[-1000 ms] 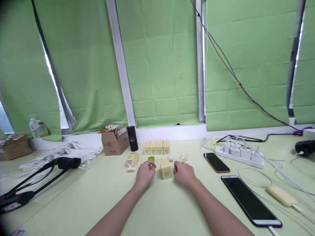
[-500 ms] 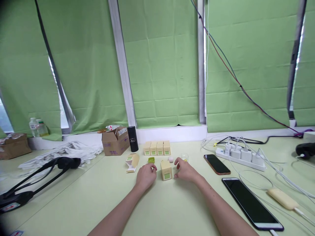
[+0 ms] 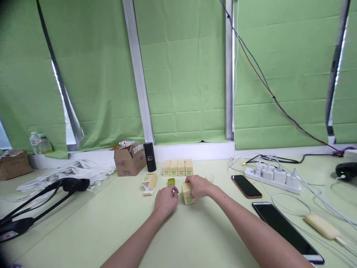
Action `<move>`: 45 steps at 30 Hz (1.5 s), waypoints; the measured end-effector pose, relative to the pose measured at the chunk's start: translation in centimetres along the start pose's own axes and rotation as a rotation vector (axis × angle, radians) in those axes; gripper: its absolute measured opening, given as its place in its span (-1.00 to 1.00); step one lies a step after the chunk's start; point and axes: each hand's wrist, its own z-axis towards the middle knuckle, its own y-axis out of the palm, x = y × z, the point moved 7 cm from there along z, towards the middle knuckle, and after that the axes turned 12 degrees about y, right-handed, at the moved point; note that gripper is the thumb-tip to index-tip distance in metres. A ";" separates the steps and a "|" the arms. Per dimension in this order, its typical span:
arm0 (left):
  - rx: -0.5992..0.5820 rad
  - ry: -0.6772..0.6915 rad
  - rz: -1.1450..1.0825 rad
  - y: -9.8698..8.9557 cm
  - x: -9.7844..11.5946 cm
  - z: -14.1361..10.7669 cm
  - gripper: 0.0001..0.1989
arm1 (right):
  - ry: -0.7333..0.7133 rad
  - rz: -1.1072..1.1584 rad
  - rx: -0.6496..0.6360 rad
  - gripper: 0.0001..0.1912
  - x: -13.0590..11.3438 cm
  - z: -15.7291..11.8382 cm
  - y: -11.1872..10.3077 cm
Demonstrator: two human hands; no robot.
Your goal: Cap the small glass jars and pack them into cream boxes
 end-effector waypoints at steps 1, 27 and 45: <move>0.001 0.004 0.000 0.0 0.1 0.0 -0.75 | -0.003 -0.014 -0.015 -0.39 -0.1 0.4 -0.5; -0.011 0.025 -0.058 0.4 0.7 -0.2 -0.75 | 0.397 -0.110 0.363 -0.53 10.0 9.0 -2.0; -0.004 0.049 -0.059 0.8 1.1 -0.1 -0.75 | 0.385 -0.238 0.254 -0.50 9.7 9.3 -0.7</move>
